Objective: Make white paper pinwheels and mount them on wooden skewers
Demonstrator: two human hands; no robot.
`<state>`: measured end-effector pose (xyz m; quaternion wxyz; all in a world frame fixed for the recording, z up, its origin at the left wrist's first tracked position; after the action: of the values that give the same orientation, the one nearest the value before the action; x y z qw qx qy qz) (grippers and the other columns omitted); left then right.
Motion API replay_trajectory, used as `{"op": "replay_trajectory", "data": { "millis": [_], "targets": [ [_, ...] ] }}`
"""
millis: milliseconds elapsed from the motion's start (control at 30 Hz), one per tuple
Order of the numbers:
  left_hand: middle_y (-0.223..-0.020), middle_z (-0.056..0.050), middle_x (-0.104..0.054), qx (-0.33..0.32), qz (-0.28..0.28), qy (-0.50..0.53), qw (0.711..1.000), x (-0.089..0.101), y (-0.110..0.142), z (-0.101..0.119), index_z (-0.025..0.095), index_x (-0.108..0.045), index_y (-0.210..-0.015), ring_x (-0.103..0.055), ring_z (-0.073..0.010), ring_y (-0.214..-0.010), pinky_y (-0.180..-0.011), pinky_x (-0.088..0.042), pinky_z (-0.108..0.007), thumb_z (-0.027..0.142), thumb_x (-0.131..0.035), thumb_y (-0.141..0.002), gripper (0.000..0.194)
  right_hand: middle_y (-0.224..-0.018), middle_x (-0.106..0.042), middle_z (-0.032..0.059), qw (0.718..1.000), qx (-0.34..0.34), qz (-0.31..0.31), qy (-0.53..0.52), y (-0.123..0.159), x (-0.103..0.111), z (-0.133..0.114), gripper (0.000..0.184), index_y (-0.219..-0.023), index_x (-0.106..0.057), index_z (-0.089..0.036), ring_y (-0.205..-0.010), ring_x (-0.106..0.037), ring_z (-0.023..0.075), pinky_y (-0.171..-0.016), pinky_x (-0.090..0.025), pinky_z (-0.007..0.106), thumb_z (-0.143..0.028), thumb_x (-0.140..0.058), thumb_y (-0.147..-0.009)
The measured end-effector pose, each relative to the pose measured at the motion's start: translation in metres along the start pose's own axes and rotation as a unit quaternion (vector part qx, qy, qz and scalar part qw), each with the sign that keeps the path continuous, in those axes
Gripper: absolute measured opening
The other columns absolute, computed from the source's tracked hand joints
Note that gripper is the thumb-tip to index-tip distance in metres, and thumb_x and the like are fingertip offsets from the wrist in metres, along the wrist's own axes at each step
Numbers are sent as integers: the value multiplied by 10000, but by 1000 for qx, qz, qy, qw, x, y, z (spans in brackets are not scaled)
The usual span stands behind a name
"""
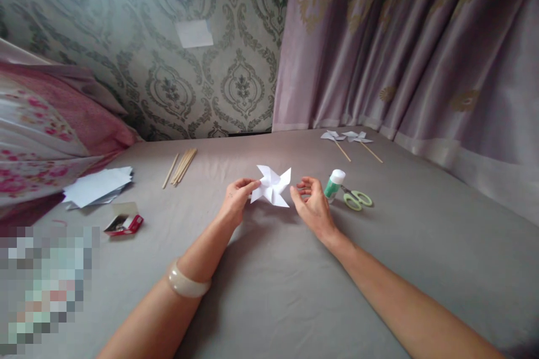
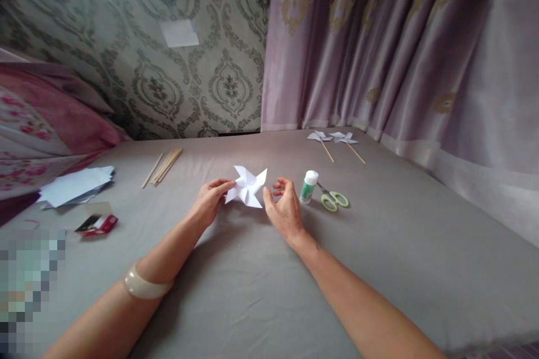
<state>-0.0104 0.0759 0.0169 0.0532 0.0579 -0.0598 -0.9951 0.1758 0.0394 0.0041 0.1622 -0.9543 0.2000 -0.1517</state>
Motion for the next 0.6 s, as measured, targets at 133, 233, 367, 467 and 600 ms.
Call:
{"op": "replay_trajectory", "data": {
  "millis": [133,233,367,467,600],
  "targets": [
    [-570,18,-571,-2,-1,68,998,-7,4,-4,154,-676,-679,-430,-79,-518,-515,-267,-240,336,-767,-503,270,-932,-652,86,982,-113,-46,-148,-2,-6,3,513,-1000,-546,-178,-871,-630,220,-787,-496,358,-506,-710,-641],
    [-598,12,-584,16,-22,102,994,-16,10,-8,155,-674,-706,-467,-90,-543,-540,-300,-245,347,-761,-517,283,-925,-681,75,961,-155,-62,-221,-3,-7,0,490,-932,-586,-178,-906,-637,223,-840,-482,357,-494,-752,-596],
    [-651,0,-606,33,-50,120,991,-24,18,-10,155,-661,-737,-508,-107,-589,-572,-335,-249,343,-762,-530,298,-899,-712,56,952,-148,-74,-259,-2,-7,-5,421,-868,-630,-177,-884,-645,218,-816,-477,336,-476,-762,-603],
    [-663,4,-604,38,-64,119,990,-26,21,-11,155,-650,-753,-507,-103,-594,-574,-338,-244,316,-753,-546,282,-839,-716,46,952,-140,-82,-259,-2,-6,-7,382,-817,-647,-172,-827,-644,211,-760,-473,320,-478,-756,-616],
    [-704,-8,-634,43,-97,110,988,-29,23,-13,155,-655,-764,-539,-114,-630,-609,-370,-247,273,-731,-561,247,-784,-706,42,954,-145,-81,-249,-2,-5,-6,366,-769,-646,-166,-737,-626,192,-694,-454,304,-476,-752,-607]
  ]
}}
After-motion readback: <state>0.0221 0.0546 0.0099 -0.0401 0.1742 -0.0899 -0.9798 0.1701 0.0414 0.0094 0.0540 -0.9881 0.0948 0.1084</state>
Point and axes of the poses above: each hand's wrist, its own y-axis away from the middle knuckle, its own x-axis out of the back of the hand, z = x × y, the point moved 3 cm from there along -y, towards the middle knuckle
